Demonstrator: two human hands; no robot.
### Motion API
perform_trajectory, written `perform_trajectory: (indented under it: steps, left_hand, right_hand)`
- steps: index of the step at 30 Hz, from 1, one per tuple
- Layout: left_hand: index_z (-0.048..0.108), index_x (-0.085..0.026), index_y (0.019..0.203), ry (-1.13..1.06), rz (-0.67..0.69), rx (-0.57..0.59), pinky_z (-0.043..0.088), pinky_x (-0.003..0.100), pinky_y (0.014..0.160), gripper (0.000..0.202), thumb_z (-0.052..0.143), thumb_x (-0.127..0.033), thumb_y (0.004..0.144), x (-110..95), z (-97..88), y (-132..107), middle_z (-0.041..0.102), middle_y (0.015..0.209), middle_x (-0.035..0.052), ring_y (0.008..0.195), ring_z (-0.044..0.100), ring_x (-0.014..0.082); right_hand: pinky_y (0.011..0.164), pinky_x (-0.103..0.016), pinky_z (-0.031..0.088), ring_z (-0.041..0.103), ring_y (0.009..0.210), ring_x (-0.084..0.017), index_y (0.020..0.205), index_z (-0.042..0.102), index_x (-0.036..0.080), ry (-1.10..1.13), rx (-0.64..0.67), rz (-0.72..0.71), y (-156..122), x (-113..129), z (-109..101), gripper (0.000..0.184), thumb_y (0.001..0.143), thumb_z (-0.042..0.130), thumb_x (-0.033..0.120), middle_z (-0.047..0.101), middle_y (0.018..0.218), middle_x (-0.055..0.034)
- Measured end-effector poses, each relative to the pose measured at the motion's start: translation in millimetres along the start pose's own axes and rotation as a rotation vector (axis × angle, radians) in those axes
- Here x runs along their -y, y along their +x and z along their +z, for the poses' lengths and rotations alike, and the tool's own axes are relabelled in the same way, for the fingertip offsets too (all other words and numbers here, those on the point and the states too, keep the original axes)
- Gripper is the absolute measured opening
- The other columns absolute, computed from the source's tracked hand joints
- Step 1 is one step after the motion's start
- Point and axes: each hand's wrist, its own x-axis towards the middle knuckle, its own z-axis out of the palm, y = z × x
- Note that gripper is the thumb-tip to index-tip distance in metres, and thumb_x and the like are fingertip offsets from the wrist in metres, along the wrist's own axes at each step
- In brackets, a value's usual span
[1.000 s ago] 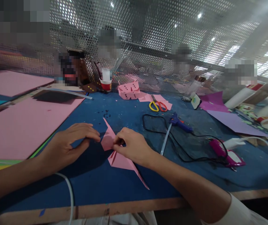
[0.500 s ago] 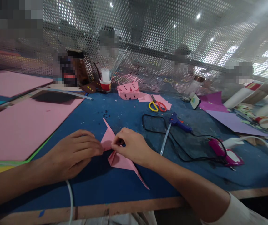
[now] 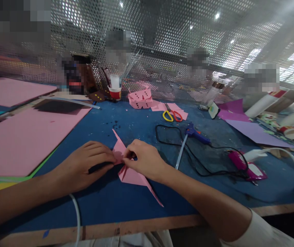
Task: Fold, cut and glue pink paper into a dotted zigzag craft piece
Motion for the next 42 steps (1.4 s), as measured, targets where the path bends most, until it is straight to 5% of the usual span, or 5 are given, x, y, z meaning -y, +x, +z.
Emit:
perform_trajectory:
  steps: [42]
  left_hand:
    - [0.071, -0.020, 0.100, 0.173, 0.137, 0.026, 0.044, 0.038, 0.093, 0.020, 0.051, -0.017, 0.098, -3.9, 0.8, -1.8, 0.073, 0.100, 0.0043, 0.096, 0.066, 0.0187]
  right_hand:
    - [0.068, -0.025, 0.039, 0.055, 0.078, -0.013, 0.078, 0.063, 0.020, -0.139, -0.024, 0.050, 3.6, 6.0, 6.9, 0.008, 0.082, 0.069, 0.022, 0.061, 0.084, 0.0014]
